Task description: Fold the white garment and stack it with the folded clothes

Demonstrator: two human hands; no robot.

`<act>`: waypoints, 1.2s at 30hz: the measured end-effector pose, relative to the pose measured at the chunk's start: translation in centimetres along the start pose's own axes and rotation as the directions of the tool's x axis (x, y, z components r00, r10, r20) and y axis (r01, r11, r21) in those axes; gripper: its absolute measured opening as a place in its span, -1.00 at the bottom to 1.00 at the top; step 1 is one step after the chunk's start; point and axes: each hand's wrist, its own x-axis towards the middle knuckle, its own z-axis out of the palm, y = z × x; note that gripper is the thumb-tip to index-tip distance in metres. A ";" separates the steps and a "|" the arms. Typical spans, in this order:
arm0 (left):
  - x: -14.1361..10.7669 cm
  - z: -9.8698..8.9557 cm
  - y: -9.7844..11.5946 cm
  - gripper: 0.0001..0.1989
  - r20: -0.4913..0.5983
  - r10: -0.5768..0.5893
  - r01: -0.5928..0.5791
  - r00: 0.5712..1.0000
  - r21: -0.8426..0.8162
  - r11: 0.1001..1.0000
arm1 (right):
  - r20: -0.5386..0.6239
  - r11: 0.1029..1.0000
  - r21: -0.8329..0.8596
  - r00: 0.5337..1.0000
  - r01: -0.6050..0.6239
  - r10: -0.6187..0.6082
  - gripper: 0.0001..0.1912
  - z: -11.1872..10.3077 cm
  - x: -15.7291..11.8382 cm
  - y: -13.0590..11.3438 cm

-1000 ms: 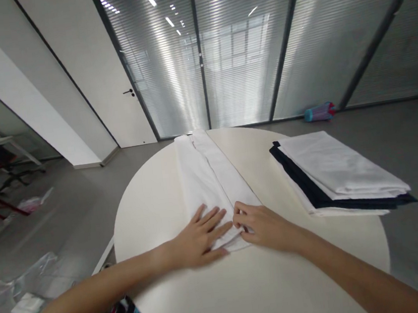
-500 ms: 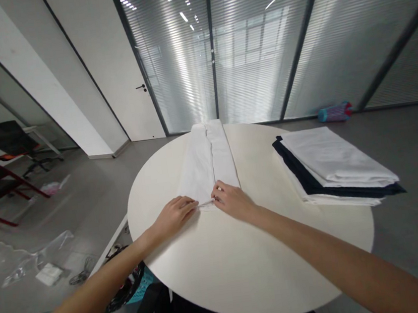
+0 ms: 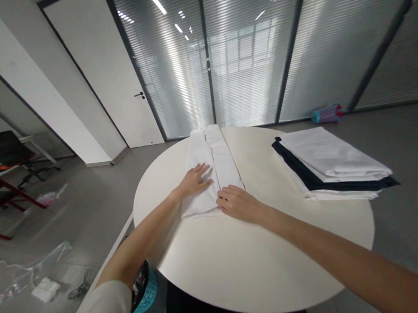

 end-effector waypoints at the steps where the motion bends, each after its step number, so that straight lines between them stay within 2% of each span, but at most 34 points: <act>1: 0.1 0.6 -0.1 -0.47 0.031 0.021 -0.021 0.999 0.017 1.000 | -0.013 1.000 0.011 1.000 0.012 -0.012 -0.84 -0.2 -0.1 0.1; 5: -0.6 1.8 0.0 -0.40 0.151 0.043 -0.065 0.988 0.144 0.987 | -0.041 0.989 0.142 0.999 0.039 -0.034 -0.78 -0.7 -0.4 0.1; 7: -0.9 1.5 0.2 -0.40 0.150 0.036 -0.061 0.988 0.162 0.985 | -0.058 0.977 0.199 0.996 0.074 -0.064 -0.73 -0.7 -0.4 -0.1; 9: -1.1 0.9 0.5 -0.44 0.134 0.054 -0.073 0.989 0.141 0.987 | -0.094 0.972 0.227 0.995 0.059 -0.039 -0.67 -0.6 -0.4 0.0; 10: -1.2 0.5 0.8 -0.46 0.133 0.081 -0.097 0.988 0.120 0.988 | -0.107 0.971 0.240 0.994 0.009 0.018 -0.65 -0.6 -0.4 0.4; 12: -1.4 -0.1 1.5 -0.49 0.157 0.173 -0.183 0.972 0.056 0.981 | -0.108 0.943 0.272 0.968 -0.191 0.227 -0.62 -0.8 -0.7 1.8; 14: -1.8 -0.5 2.4 -0.46 0.205 0.275 -0.274 0.940 -0.032 0.961 | -0.051 0.851 0.302 0.884 -0.430 0.465 -0.63 -1.1 -1.4 3.7; 16: -2.2 -0.5 3.1 -0.42 0.245 0.334 -0.318 0.910 -0.104 0.942 | 0.055 0.757 0.324 0.810 -0.568 0.584 -0.65 -1.5 -2.4 5.5; 18: -2.5 -0.2 3.5 -0.41 0.264 0.363 -0.336 0.894 -0.143 0.931 | 0.180 0.723 0.365 0.806 -0.587 0.564 -0.66 -2.0 -3.3 6.6; 21: -2.5 0.1 3.5 -0.38 0.274 0.385 -0.350 0.881 -0.170 0.921 | 0.282 0.700 0.480 0.849 -0.528 0.447 -0.68 -2.5 -3.8 6.7; 28: -2.6 0.1 3.4 -0.41 0.252 0.377 -0.350 0.891 -0.148 0.925 | 0.349 0.669 0.575 0.881 -0.470 0.319 -0.80 -2.1 -2.8 4.7; 36: -3.0 0.3 3.9 -0.43 0.259 0.386 -0.365 0.885 -0.126 0.922 | 0.344 0.652 0.596 0.883 -0.469 0.320 -0.84 -1.5 -2.8 4.4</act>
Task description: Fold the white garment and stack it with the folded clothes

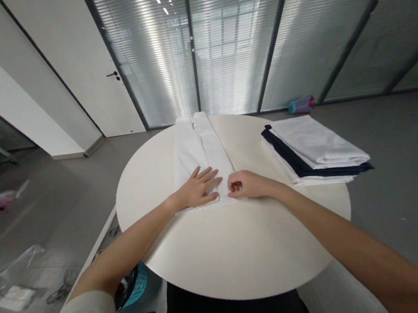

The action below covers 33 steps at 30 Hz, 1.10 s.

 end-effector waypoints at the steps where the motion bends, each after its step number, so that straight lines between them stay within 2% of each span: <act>1: 0.0 0.0 0.0 -0.43 -0.005 -0.004 0.004 1.000 0.005 1.000 | 0.002 1.000 -0.009 1.000 0.007 -0.007 -0.86 0.0 0.0 -0.1; 6: 0.1 -0.2 0.5 -0.49 -0.053 -0.013 0.015 0.999 0.034 0.999 | 0.015 0.995 -0.092 0.999 0.046 -0.045 -0.89 -0.1 -0.1 -1.1; 11: 0.5 -0.3 1.1 -0.58 -0.136 0.073 -0.072 0.988 0.009 0.997 | 0.042 0.989 -0.142 0.999 0.028 -0.022 -0.87 -0.6 -0.5 -2.2; 14: 0.8 -0.4 0.6 -0.63 -0.203 0.091 -0.105 0.975 -0.057 0.993 | 0.056 0.986 -0.162 0.998 0.043 -0.034 -0.84 -0.6 -0.6 -2.2; 16: 0.9 -0.5 -0.5 -0.65 -0.288 0.010 -0.041 0.958 -0.102 0.994 | 0.046 0.984 -0.167 0.997 0.066 -0.059 -0.79 -0.3 -0.5 -1.8; 19: 0.7 -0.5 -2.9 -0.65 -0.374 -0.173 0.149 0.911 -0.092 0.985 | 0.011 0.983 -0.168 0.997 0.079 -0.078 -0.68 0.0 -0.3 -1.2; 22: 0.2 -0.1 -4.5 -0.57 -0.303 -0.293 0.306 0.907 -0.006 0.952 | -0.018 0.983 -0.169 0.997 0.066 -0.070 -0.69 -0.1 -0.2 -0.9; 24: -0.1 0.3 -4.7 -0.50 -0.216 -0.324 0.346 0.921 0.072 0.936 | -0.045 0.983 -0.173 0.997 0.058 -0.066 -0.73 -0.5 -0.3 -0.7; 28: -0.1 0.7 -3.8 -0.47 -0.118 -0.293 0.312 0.949 0.209 0.927 | -0.107 0.979 -0.200 0.993 0.034 -0.056 -0.82 -1.2 -0.4 -0.1; 33: 0.1 0.0 -3.4 -0.47 -0.137 -0.261 0.287 0.956 0.224 0.931 | -0.143 0.959 -0.281 0.987 0.033 -0.076 -0.77 -1.4 -0.5 0.9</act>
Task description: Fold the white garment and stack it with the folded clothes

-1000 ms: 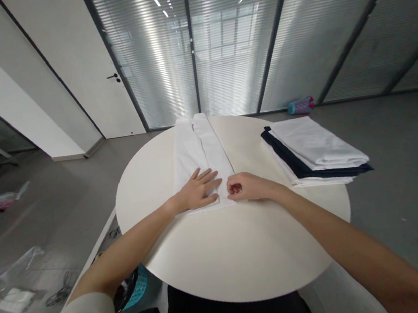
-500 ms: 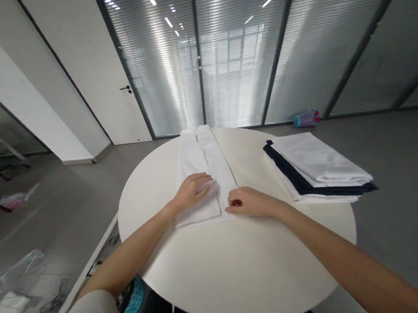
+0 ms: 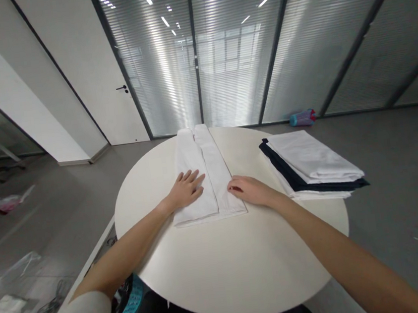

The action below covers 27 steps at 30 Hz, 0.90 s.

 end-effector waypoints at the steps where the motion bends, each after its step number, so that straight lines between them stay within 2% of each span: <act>1: 0.1 -0.4 -0.3 -0.50 -0.010 0.020 -0.020 1.000 -0.014 1.000 | -0.012 1.000 -0.022 1.000 0.009 -0.010 -0.74 0.0 -0.1 0.2; 4: -0.1 -1.9 -1.8 -0.61 -0.025 0.070 -0.071 0.997 -0.044 0.997 | -0.010 1.000 0.001 1.000 0.028 -0.028 -0.63 -0.2 -0.4 0.7; 8: -2.4 -4.0 -3.6 -0.44 0.020 0.126 -0.126 0.992 -0.008 0.992 | 0.092 0.988 0.153 0.996 -0.013 -0.001 -0.66 -1.2 -0.8 0.9; 12: -6.6 -5.3 -2.9 -0.32 0.094 0.270 -0.262 0.958 -0.091 0.961 | 0.202 0.987 0.151 0.979 -0.059 0.028 -0.70 -2.4 -1.4 -0.1; 14: -8.5 -5.7 -2.1 -0.33 0.092 0.326 -0.307 0.941 -0.175 0.935 | 0.208 0.993 0.110 0.978 -0.036 0.012 -0.69 -2.5 -2.2 -0.8; 18: -10.7 -6.0 -1.2 -0.50 0.024 0.376 -0.353 0.926 -0.299 0.887 | 0.062 0.994 -0.015 0.992 0.110 -0.109 -0.67 -1.2 -4.7 -1.5; 21: -11.5 -5.3 -1.0 -0.62 -0.044 0.372 -0.365 0.927 -0.323 0.873 | -0.058 0.963 -0.173 0.974 0.206 -0.218 -0.69 0.3 -6.5 -1.3; 24: -12.3 -4.5 -0.5 -0.67 -0.099 0.340 -0.354 0.935 -0.289 0.890 | -0.145 0.933 -0.260 0.946 0.247 -0.290 -0.71 1.4 -7.8 -1.2; 27: -13.6 -4.3 0.6 -0.69 -0.160 0.327 -0.361 0.931 -0.272 0.892 | -0.201 0.944 -0.229 0.937 0.240 -0.287 -0.75 1.8 -9.1 -2.4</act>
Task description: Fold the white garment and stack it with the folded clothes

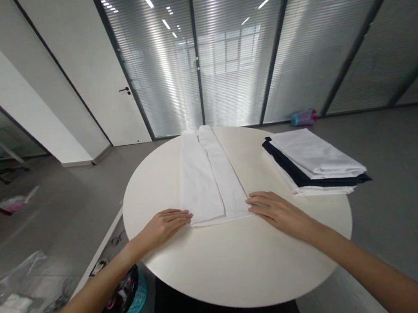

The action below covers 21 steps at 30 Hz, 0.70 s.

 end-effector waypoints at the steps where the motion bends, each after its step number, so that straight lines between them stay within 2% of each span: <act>1: -0.3 0.0 0.6 -0.70 -0.024 0.006 -0.006 1.000 -0.007 1.000 | 0.002 0.999 0.029 1.000 -0.021 0.021 -0.76 -0.3 -0.3 -0.8; 4: -1.4 -0.1 2.1 -0.73 -0.108 -0.008 0.001 0.994 -0.059 0.998 | 0.058 0.985 0.131 0.993 -0.109 0.103 -0.74 -1.3 -1.5 -3.6; 7: -1.8 -0.4 2.9 -0.76 -0.227 -0.130 0.096 0.965 -0.155 0.983 | 0.110 0.969 0.183 0.982 -0.169 0.150 -0.43 -1.7 -2.3 -5.5; 8: -1.8 -0.5 3.0 -0.76 -0.266 -0.183 0.136 0.947 -0.185 0.973 | 0.110 0.968 0.182 0.982 -0.174 0.156 -0.36 -1.6 -2.3 -5.7; 10: -1.6 -0.7 3.2 -0.77 -0.322 -0.255 0.184 0.912 -0.233 0.955 | 0.080 0.970 0.169 0.984 -0.173 0.161 -0.36 -1.0 -2.0 -5.5; 12: -1.4 -0.8 3.3 -0.78 -0.334 -0.244 0.162 0.910 -0.254 0.953 | 0.044 0.978 0.147 0.989 -0.148 0.143 -0.37 -0.3 -1.2 -4.7; 14: -1.5 -0.7 3.4 -0.79 -0.293 -0.150 0.078 0.944 -0.242 0.967 | 0.042 0.988 0.120 0.995 -0.098 0.094 -0.35 0.3 -0.4 -3.8; 16: -2.1 -0.5 3.8 -0.78 -0.196 -0.008 -0.029 0.981 -0.184 0.983 | 0.067 0.995 0.091 0.997 -0.045 0.039 -0.36 0.5 0.2 -3.2; 18: -3.1 -0.5 4.1 -0.72 -0.087 0.107 -0.117 0.990 -0.112 0.987 | 0.088 0.998 0.070 0.996 -0.010 0.004 -0.37 0.4 0.3 -3.1; 21: -4.4 -1.3 4.3 -0.54 0.033 0.133 -0.130 0.991 -0.077 0.988 | 0.085 0.998 0.067 0.996 0.001 -0.006 -0.36 0.1 0.0 -3.2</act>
